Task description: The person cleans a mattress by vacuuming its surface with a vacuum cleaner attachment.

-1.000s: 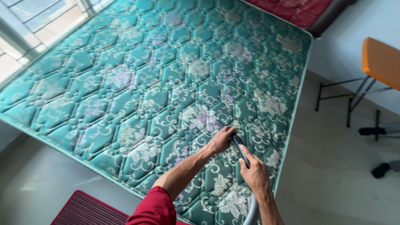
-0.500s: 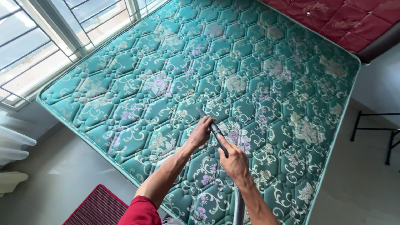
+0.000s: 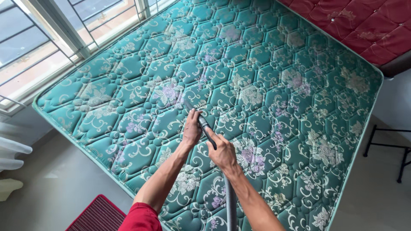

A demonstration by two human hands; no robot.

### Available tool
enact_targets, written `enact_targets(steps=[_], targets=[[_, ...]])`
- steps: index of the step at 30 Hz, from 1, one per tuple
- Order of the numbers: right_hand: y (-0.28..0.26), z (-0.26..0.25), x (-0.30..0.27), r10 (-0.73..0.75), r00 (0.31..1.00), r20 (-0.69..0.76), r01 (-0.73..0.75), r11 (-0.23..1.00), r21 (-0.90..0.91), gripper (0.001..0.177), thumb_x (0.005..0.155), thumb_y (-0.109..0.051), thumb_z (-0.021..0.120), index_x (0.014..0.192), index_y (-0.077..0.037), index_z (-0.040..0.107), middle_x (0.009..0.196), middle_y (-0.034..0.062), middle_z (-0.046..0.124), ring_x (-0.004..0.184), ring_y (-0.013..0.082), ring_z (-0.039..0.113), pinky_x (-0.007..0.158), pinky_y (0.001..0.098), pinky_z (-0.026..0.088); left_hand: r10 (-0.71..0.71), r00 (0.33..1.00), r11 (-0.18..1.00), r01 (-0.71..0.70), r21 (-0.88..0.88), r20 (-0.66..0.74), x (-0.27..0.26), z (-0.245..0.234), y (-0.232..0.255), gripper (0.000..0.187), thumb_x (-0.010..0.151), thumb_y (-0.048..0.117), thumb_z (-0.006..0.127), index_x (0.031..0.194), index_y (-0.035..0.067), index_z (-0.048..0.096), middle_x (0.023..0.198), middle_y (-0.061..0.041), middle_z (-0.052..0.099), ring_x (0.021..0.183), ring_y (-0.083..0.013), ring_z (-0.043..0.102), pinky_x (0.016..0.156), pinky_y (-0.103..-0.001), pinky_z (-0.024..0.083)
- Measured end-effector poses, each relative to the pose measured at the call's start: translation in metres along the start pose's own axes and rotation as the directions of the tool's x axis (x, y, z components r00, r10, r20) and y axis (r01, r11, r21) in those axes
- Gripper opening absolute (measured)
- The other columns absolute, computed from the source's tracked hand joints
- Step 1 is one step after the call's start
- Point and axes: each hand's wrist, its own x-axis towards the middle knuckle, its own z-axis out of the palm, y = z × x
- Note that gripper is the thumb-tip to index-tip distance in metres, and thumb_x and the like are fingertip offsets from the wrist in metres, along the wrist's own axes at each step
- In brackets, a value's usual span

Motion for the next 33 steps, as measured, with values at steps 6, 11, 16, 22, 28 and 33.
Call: enact_targets(steps=[6,11,16,22,28,33], targets=[[0.016,0.026,0.034,0.080,0.993,0.091,-0.082,0.996,0.019,0.057,0.088,-0.018,0.073,0.143,-0.025,0.060,0.088,0.0181,0.070,0.077,0.0381,0.070,0.074,0.0468,0.057,-0.033,0.999,0.999,0.032,0.022,0.031,0.020,-0.004,-0.024,0.056,0.077,-0.012,0.056,0.131,0.006,0.058,0.146,-0.032,0.048,0.137,-0.0508,0.044,0.115,-0.051,0.038],[0.024,0.034,0.034,0.088,0.993,0.079,-0.090,0.996,0.021,0.057,0.087,-0.018,0.073,0.142,-0.026,0.061,0.094,0.0195,0.070,0.083,0.0411,0.070,0.075,0.0487,0.057,-0.067,0.997,0.998,0.067,-0.007,0.042,0.019,0.002,-0.029,0.057,0.077,-0.012,0.054,0.131,0.006,0.058,0.143,-0.031,0.051,0.137,-0.0493,0.046,0.112,-0.050,0.041],[0.021,0.029,0.026,0.094,0.991,0.097,-0.094,0.996,-0.002,0.058,0.087,-0.017,0.073,0.144,-0.026,0.061,0.091,0.0203,0.070,0.083,0.0423,0.069,0.076,0.0495,0.056,-0.092,0.995,0.996,0.093,-0.009,0.047,0.013,0.003,-0.027,0.052,0.079,-0.010,0.054,0.129,0.005,0.058,0.141,-0.029,0.053,0.134,-0.0479,0.049,0.110,-0.049,0.044],[0.023,0.024,0.006,0.120,0.990,0.070,-0.121,0.993,0.002,0.056,0.087,-0.018,0.073,0.141,-0.025,0.061,0.092,0.0191,0.070,0.083,0.0412,0.070,0.075,0.0491,0.056,0.020,0.999,1.000,-0.021,0.007,0.030,-0.001,0.013,-0.029,0.050,0.080,-0.011,0.055,0.128,0.003,0.059,0.137,-0.029,0.055,0.130,-0.0481,0.052,0.108,-0.050,0.045],[0.032,0.007,-0.028,0.134,0.990,0.037,-0.133,0.990,-0.041,0.057,0.085,-0.016,0.073,0.140,-0.025,0.063,0.094,0.0199,0.071,0.085,0.0431,0.068,0.076,0.0502,0.055,0.009,0.989,1.000,-0.004,-0.031,0.147,-0.019,0.032,-0.022,0.049,0.076,-0.010,0.056,0.123,0.005,0.059,0.127,-0.023,0.059,0.119,-0.0473,0.056,0.098,-0.050,0.049],[0.044,-0.019,-0.065,0.134,0.991,-0.014,-0.134,0.991,-0.023,0.057,0.087,-0.016,0.072,0.142,-0.023,0.060,0.098,0.0197,0.071,0.086,0.0420,0.069,0.076,0.0486,0.056,0.098,0.964,0.995,-0.096,-0.022,0.247,-0.042,0.053,0.005,0.052,0.073,-0.010,0.059,0.122,0.006,0.057,0.122,-0.021,0.060,0.118,-0.0456,0.058,0.097,-0.051,0.048]])
